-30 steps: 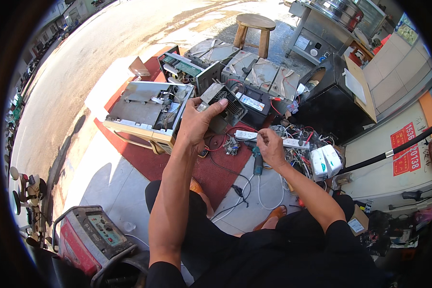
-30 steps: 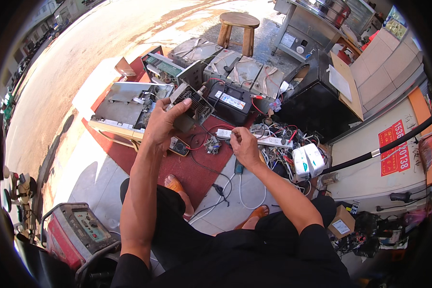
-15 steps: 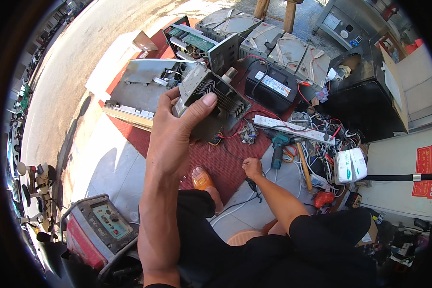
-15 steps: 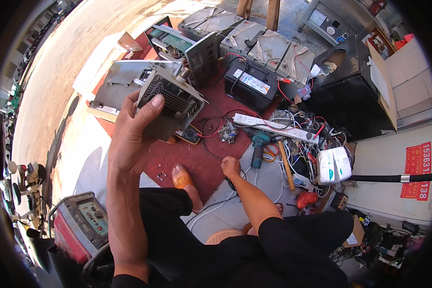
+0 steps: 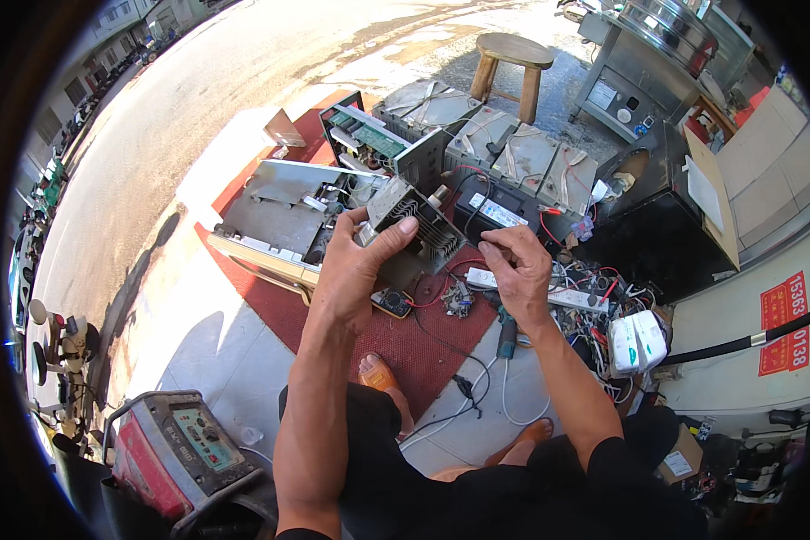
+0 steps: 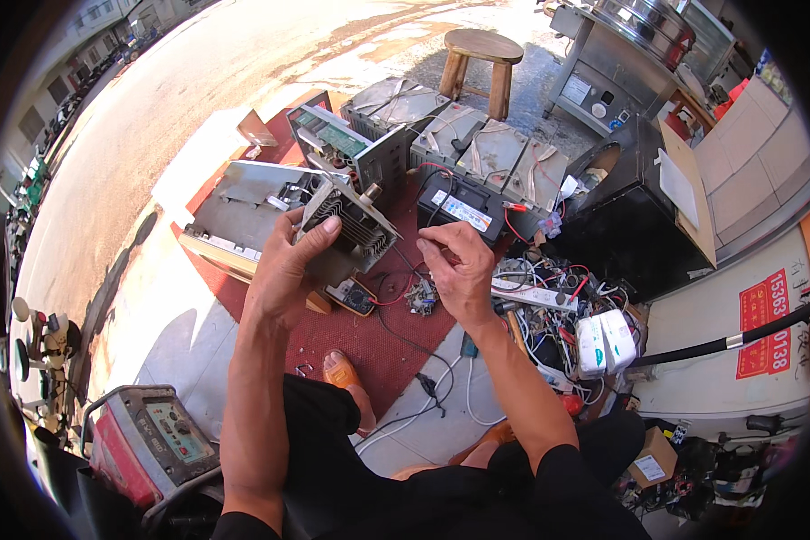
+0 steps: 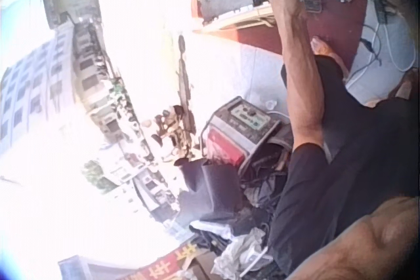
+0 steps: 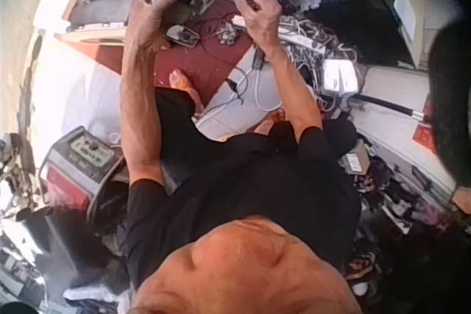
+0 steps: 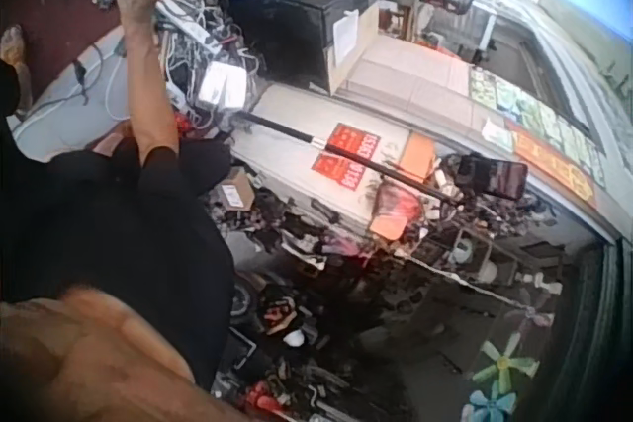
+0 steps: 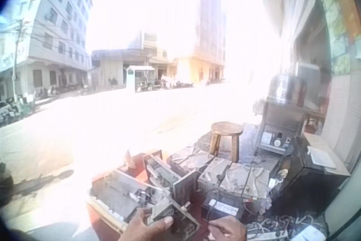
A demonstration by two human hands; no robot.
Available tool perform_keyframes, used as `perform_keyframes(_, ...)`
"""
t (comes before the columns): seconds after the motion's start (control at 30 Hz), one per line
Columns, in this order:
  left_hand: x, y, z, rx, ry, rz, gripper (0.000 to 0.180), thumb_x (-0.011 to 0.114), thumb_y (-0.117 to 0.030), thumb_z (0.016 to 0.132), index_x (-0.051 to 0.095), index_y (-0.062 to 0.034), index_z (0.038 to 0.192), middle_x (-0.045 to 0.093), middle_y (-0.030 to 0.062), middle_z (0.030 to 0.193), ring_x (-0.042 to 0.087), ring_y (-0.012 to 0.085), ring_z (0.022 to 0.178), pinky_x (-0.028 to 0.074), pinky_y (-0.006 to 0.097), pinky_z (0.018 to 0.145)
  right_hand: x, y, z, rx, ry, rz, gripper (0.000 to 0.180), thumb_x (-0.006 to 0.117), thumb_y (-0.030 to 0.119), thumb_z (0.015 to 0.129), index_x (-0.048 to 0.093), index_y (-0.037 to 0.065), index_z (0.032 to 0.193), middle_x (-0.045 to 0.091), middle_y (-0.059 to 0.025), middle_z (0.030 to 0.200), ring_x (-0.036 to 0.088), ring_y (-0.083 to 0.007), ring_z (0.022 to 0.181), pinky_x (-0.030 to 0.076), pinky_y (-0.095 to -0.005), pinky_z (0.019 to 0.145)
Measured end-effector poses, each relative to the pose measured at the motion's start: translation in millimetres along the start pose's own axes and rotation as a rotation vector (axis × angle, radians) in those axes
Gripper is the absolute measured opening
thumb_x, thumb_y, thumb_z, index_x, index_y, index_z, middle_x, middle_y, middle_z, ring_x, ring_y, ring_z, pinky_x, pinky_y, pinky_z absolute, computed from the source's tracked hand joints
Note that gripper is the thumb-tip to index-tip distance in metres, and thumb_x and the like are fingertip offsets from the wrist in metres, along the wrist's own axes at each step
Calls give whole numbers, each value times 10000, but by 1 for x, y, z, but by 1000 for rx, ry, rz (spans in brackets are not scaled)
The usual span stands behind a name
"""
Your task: The person disassembles a microwave oven, removes the door, and then tests a small electronic component using a multimeter. They connect the multimeter probes to the component and observe the readings.
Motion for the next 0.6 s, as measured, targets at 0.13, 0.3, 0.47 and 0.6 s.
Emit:
perform_keyframes(0.13,9,5,-3,0,41,-43,985,935,-343,809,359,106,1470,581,253,1245,719,303,998,649,423,719,4,127,38,-375,162,-148,208,783,-32,871,788,51,1061,680,-81,967,686,-200,809,554,-307,708)
perform_keyframes(0.3,19,5,-8,20,67,-68,943,932,-313,815,370,100,1450,623,226,1182,721,272,952,647,414,717,20,169,41,-551,337,-370,219,721,-20,871,744,62,1072,635,-93,949,695,-277,819,570,-367,707)
perform_keyframes(0.47,30,1,-13,11,99,-6,911,896,-369,851,373,45,1471,579,195,1258,687,285,1039,641,462,785,32,186,32,-743,361,-745,92,643,42,857,626,44,947,557,-94,928,680,-259,874,586,-372,718)
perform_keyframes(0.6,31,-1,-14,54,70,-1,911,898,-381,844,381,37,1467,580,190,1252,678,271,1028,630,437,782,46,184,30,-827,392,-956,90,645,50,822,608,30,902,539,-93,903,654,-225,846,576,-331,693)
Point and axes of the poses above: each hand's wrist, its own z-axis towards the middle knuckle, its own x-axis out of the palm, y = z × x, the point moved 9 cm from there along z, towards the middle knuckle
